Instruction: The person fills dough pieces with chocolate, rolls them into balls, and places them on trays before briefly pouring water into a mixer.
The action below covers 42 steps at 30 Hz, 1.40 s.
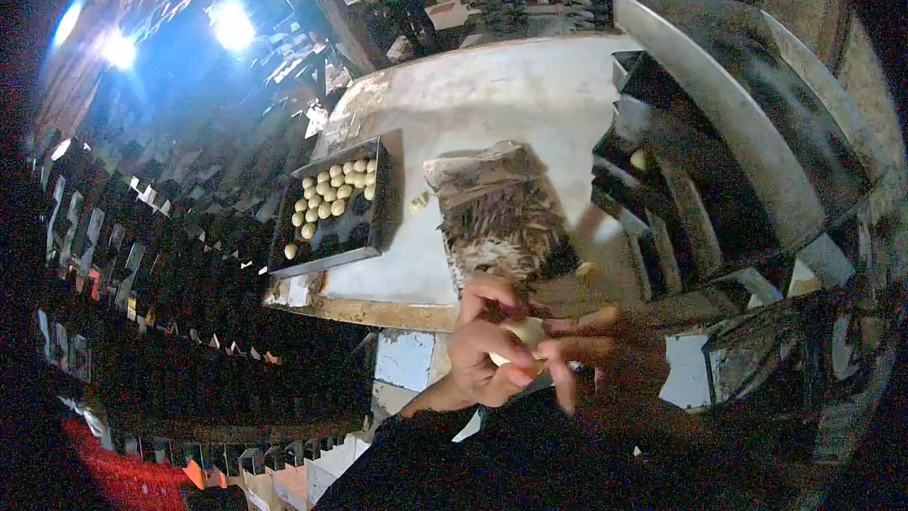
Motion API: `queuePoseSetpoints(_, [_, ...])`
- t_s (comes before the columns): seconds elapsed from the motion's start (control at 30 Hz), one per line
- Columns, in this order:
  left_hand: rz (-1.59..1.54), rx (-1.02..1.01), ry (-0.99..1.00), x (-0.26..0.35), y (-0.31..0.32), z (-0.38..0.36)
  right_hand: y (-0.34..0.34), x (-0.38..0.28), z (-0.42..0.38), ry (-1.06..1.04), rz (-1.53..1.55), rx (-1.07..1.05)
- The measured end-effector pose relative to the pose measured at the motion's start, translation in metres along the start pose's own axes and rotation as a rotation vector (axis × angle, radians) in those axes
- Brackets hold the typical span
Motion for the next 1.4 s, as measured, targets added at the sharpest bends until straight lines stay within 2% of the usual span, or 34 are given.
queuePoseSetpoints(0.07, [0.094,0.195,0.035,-0.011,0.029,0.006,-0.021,-0.009,0.003,-0.035,-0.154,0.048])
queuePoseSetpoints(0.1, [0.062,0.218,-0.046,-0.020,0.044,-0.006,-0.030,0.006,-0.009,-0.060,-0.069,0.034])
queuePoseSetpoints(0.13, [0.050,0.222,-0.048,-0.019,0.056,0.000,-0.039,0.021,-0.020,-0.084,0.015,0.018])
queuePoseSetpoints(0.17, [0.038,0.225,-0.049,-0.018,0.069,0.006,-0.051,0.029,-0.022,-0.232,0.079,0.069])
queuePoseSetpoints(0.2, [0.045,0.209,0.034,-0.013,0.076,0.034,-0.061,0.027,-0.018,-0.150,0.213,-0.008])
queuePoseSetpoints(0.23, [0.096,-0.068,0.086,-0.016,0.078,0.049,-0.070,0.026,-0.013,-0.058,0.348,-0.074])
queuePoseSetpoints(0.27, [-0.085,-0.141,-0.054,-0.019,0.090,0.057,-0.080,0.025,-0.009,0.042,0.473,-0.127])
queuePoseSetpoints(0.33, [-0.142,-0.201,0.156,-0.026,0.108,0.067,-0.090,0.030,-0.002,0.039,0.268,-0.167])
queuePoseSetpoints(0.37, [-0.115,-0.160,0.209,-0.025,0.111,0.075,-0.097,0.030,0.000,0.011,0.114,-0.140])
queuePoseSetpoints(0.4, [-0.053,0.025,0.316,-0.034,0.120,0.073,-0.104,0.030,0.002,-0.012,-0.041,-0.109])
queuePoseSetpoints(0.47, [-0.013,0.082,0.120,-0.037,0.123,0.072,-0.126,0.019,0.000,-0.102,-0.473,0.027])
queuePoseSetpoints(0.5, [0.103,-0.014,0.110,-0.039,0.132,0.075,-0.141,0.003,-0.002,-0.071,-0.498,0.001])
queuePoseSetpoints(0.53, [0.218,-0.112,0.111,-0.042,0.142,0.080,-0.141,-0.001,-0.004,-0.226,-0.539,-0.016])
queuePoseSetpoints(0.6, [0.138,-0.070,-0.038,-0.040,0.168,0.082,-0.139,-0.001,-0.001,-0.460,-0.640,-0.095])
queuePoseSetpoints(0.63, [0.177,-0.057,-0.222,-0.034,0.184,0.072,-0.142,-0.002,0.000,-0.541,-0.701,-0.142])
queuePoseSetpoints(0.7, [0.153,-0.149,-0.413,-0.029,0.197,0.070,-0.151,-0.010,0.009,-0.551,-0.888,-0.257])
queuePoseSetpoints(0.77, [0.017,-0.341,-0.417,-0.028,0.191,0.083,-0.179,-0.012,0.024,-0.414,-0.626,-0.318])
queuePoseSetpoints(0.83, [-0.103,-0.525,-0.399,-0.029,0.178,0.098,-0.211,-0.012,0.044,-0.282,-0.492,-0.255])
queuePoseSetpoints(0.87, [-0.158,-0.617,-0.383,-0.029,0.175,0.105,-0.225,-0.010,0.061,-0.189,-0.513,-0.143])
queuePoseSetpoints(0.97, [-0.177,-0.538,-0.391,-0.032,0.160,0.107,-0.268,0.021,0.122,0.020,-0.572,0.078])
queuePoseSetpoints(1.07, [-0.162,-0.458,-0.311,-0.027,0.142,0.106,-0.316,0.133,0.184,0.058,-0.735,0.066])
queuePoseSetpoints(1.13, [-0.152,-0.425,-0.203,-0.022,0.121,0.108,-0.325,0.211,0.190,0.139,-0.851,-0.485])
queuePoseSetpoints(1.17, [-0.038,-0.357,-0.093,-0.021,0.107,0.106,-0.322,0.218,0.181,0.174,-0.921,-0.542])
queuePoseSetpoints(1.23, [0.031,-0.322,-0.079,-0.025,0.067,0.097,-0.305,0.221,0.149,0.266,-1.051,-0.660])
queuePoseSetpoints(1.3, [0.097,-0.309,-0.157,-0.040,0.023,0.083,-0.311,0.227,0.170,0.589,-0.711,-0.821])
queuePoseSetpoints(1.33, [0.145,-0.320,-0.244,-0.052,0.000,0.068,-0.311,0.207,0.173,0.408,-0.589,-0.618])
queuePoseSetpoints(1.37, [0.208,-0.301,-0.289,-0.075,-0.021,0.048,-0.309,0.187,0.184,0.266,-0.664,-0.478])
queuePoseSetpoints(1.4, [0.319,-0.282,-0.448,-0.091,-0.040,0.029,-0.314,0.180,0.189,0.078,-1.000,-0.182])
Point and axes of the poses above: each hand's wrist, its own z-axis towards the middle knuckle, its own y-axis out of the palm, x = y × z, the point moved 3 cm from there along z, towards the middle knuckle
